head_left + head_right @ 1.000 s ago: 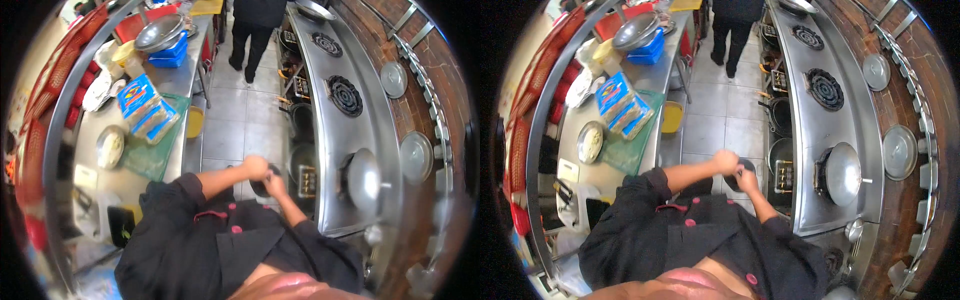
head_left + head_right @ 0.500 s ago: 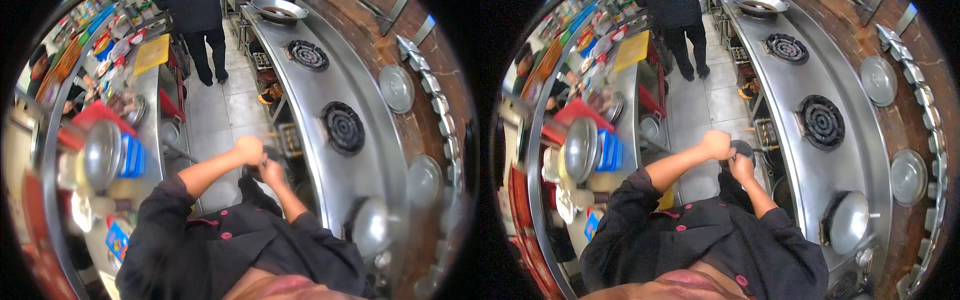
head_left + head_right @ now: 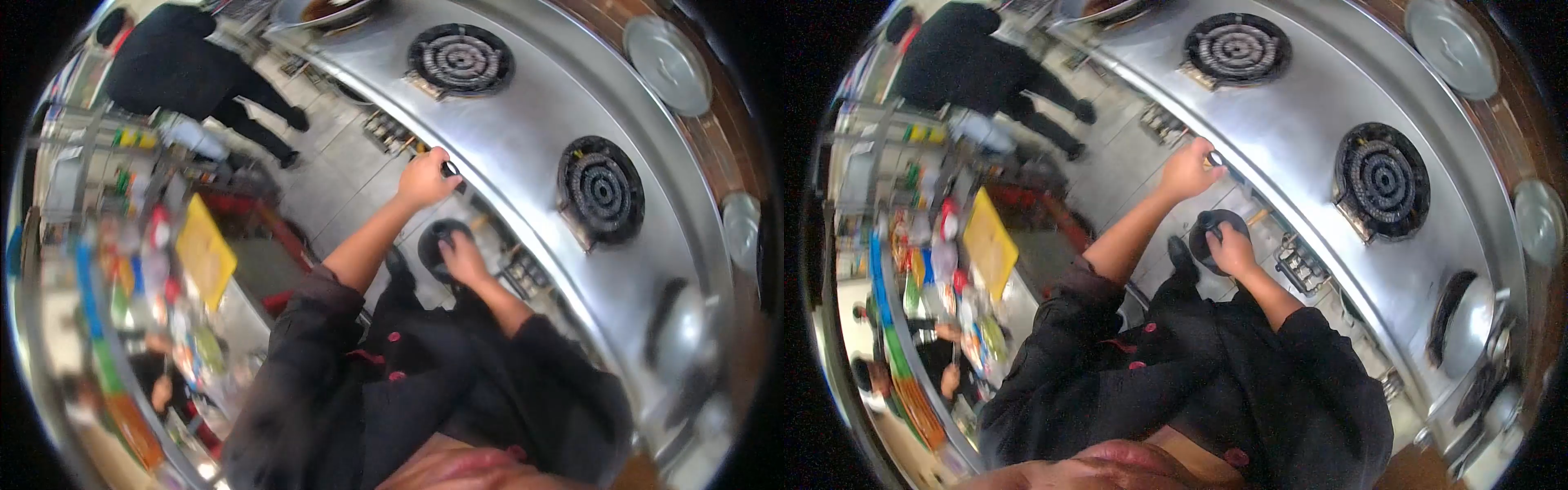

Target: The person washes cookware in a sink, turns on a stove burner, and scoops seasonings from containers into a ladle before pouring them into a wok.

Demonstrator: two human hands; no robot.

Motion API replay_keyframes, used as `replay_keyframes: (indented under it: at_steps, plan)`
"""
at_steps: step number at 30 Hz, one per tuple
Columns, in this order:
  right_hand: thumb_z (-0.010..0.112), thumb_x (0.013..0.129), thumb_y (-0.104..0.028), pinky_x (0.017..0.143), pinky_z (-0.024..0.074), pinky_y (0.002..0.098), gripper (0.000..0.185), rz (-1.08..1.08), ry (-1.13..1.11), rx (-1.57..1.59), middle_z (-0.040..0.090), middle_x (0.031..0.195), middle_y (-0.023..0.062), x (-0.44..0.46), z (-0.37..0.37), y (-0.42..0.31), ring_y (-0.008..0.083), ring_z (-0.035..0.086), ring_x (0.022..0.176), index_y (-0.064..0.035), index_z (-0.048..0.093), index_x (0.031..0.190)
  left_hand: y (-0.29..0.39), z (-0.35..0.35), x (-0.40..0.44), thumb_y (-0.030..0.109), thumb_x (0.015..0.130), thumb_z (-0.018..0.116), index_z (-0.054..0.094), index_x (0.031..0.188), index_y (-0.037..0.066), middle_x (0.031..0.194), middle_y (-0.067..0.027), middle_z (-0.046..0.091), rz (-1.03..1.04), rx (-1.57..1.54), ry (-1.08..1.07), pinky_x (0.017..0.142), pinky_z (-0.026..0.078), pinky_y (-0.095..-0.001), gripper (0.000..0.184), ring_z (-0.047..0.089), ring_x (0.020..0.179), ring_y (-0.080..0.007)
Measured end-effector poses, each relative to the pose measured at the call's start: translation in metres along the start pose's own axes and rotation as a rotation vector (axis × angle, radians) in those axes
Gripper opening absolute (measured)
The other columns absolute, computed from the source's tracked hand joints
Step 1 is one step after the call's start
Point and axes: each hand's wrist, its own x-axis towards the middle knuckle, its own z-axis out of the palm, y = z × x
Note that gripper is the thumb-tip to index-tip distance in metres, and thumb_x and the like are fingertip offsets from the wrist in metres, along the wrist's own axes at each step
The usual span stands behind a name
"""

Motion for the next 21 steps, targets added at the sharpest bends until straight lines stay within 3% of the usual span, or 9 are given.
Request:
replay_keyframes:
  at_steps: [4, 6, 8, 10, 12, 14, 17, 20, 21]
  plan:
    - [0.057, 0.086, -0.030, 0.066, 0.0459, 0.0513, 0.029, 0.089, 0.067, -0.082, 0.060, 0.073, 0.0266, 0.045, 0.031, -0.005, 0.0455, 0.059, 0.073, -0.0018, 0.052, 0.093, -0.059, 0.048, 0.108, 0.027, 0.070, 0.074, 0.054, 0.100, 0.005, 0.091, -0.0170, 0.063, 0.120, -0.019, -0.100, 0.079, 0.048, -0.0432, 0.043, 0.059, 0.090, -0.0346]
    - [0.057, 0.087, -0.028, 0.063, 0.0456, 0.0528, 0.028, 0.254, 0.081, -0.141, 0.060, 0.072, 0.0261, 0.064, 0.049, -0.005, 0.0457, 0.059, 0.070, -0.0007, 0.051, 0.088, -0.085, 0.079, 0.139, 0.026, 0.068, 0.075, 0.056, 0.100, 0.006, 0.089, -0.0170, 0.063, 0.181, -0.046, -0.169, 0.079, 0.047, -0.0411, 0.041, 0.058, 0.091, -0.0337]
    - [0.057, 0.087, -0.028, 0.062, 0.0463, 0.0527, 0.028, 0.301, 0.124, -0.267, 0.060, 0.071, 0.0255, 0.080, 0.059, -0.010, 0.0449, 0.059, 0.068, -0.0004, 0.051, 0.089, -0.101, 0.083, 0.133, 0.025, 0.069, 0.074, 0.056, 0.101, 0.005, 0.091, -0.0154, 0.063, 0.214, -0.113, -0.141, 0.082, 0.046, -0.0405, 0.042, 0.057, 0.092, -0.0335]
    - [0.057, 0.087, -0.028, 0.061, 0.0467, 0.0527, 0.027, 0.384, 0.140, -0.245, 0.060, 0.070, 0.0255, 0.099, 0.069, -0.004, 0.0441, 0.059, 0.066, -0.0008, 0.053, 0.090, -0.115, 0.068, 0.103, 0.023, 0.069, 0.073, 0.059, 0.096, 0.004, 0.091, -0.0139, 0.063, 0.466, -0.315, 0.128, 0.083, 0.045, -0.0400, 0.036, 0.056, 0.090, -0.0336]
    - [0.057, 0.087, -0.027, 0.059, 0.0472, 0.0521, 0.027, 0.206, 0.309, -0.314, 0.060, 0.070, 0.0255, 0.108, 0.083, 0.021, 0.0437, 0.059, 0.065, -0.0003, 0.053, 0.088, -0.144, 0.047, 0.045, 0.024, 0.068, 0.074, 0.061, 0.089, 0.004, 0.092, -0.0132, 0.063, 0.441, -0.370, -0.032, 0.081, 0.045, -0.0398, 0.031, 0.056, 0.088, -0.0331]
    - [0.056, 0.087, -0.028, 0.059, 0.0474, 0.0517, 0.029, 0.284, 0.253, -0.336, 0.060, 0.070, 0.0262, 0.133, 0.079, 0.008, 0.0443, 0.059, 0.066, 0.0004, 0.053, 0.087, -0.222, 0.069, 0.001, 0.023, 0.069, 0.073, 0.063, 0.084, 0.003, 0.090, -0.0137, 0.063, 0.293, -0.371, -0.339, 0.078, 0.045, -0.0407, 0.027, 0.056, 0.089, -0.0337]
    - [0.056, 0.087, -0.030, 0.060, 0.0475, 0.0518, 0.030, 0.445, 0.125, -0.376, 0.060, 0.073, 0.0270, 0.159, 0.088, 0.005, 0.0453, 0.059, 0.067, 0.0001, 0.053, 0.088, -0.321, 0.106, -0.007, 0.026, 0.070, 0.072, 0.059, 0.096, 0.003, 0.097, -0.0163, 0.061, -0.001, -0.208, -0.259, 0.079, 0.045, -0.0440, 0.037, 0.056, 0.091, -0.0351]
    - [0.055, 0.088, -0.032, 0.065, 0.0474, 0.0523, 0.033, 0.560, 0.002, -0.404, 0.061, 0.076, 0.0280, 0.183, 0.101, -0.001, 0.0459, 0.059, 0.071, 0.0006, 0.054, 0.089, -0.358, 0.127, 0.049, 0.031, 0.069, 0.073, 0.057, 0.107, 0.001, 0.102, -0.0177, 0.061, -0.044, -0.107, -0.223, 0.080, 0.045, -0.0448, 0.050, 0.057, 0.094, -0.0357]
    - [0.055, 0.088, -0.032, 0.065, 0.0474, 0.0523, 0.033, 0.565, -0.039, -0.417, 0.061, 0.076, 0.0280, 0.190, 0.104, -0.005, 0.0459, 0.059, 0.071, 0.0006, 0.054, 0.089, -0.370, 0.141, 0.068, 0.034, 0.070, 0.072, 0.055, 0.112, 0.003, 0.107, -0.0179, 0.059, 0.066, -0.105, -0.234, 0.085, 0.043, -0.0445, 0.055, 0.054, 0.100, -0.0352]
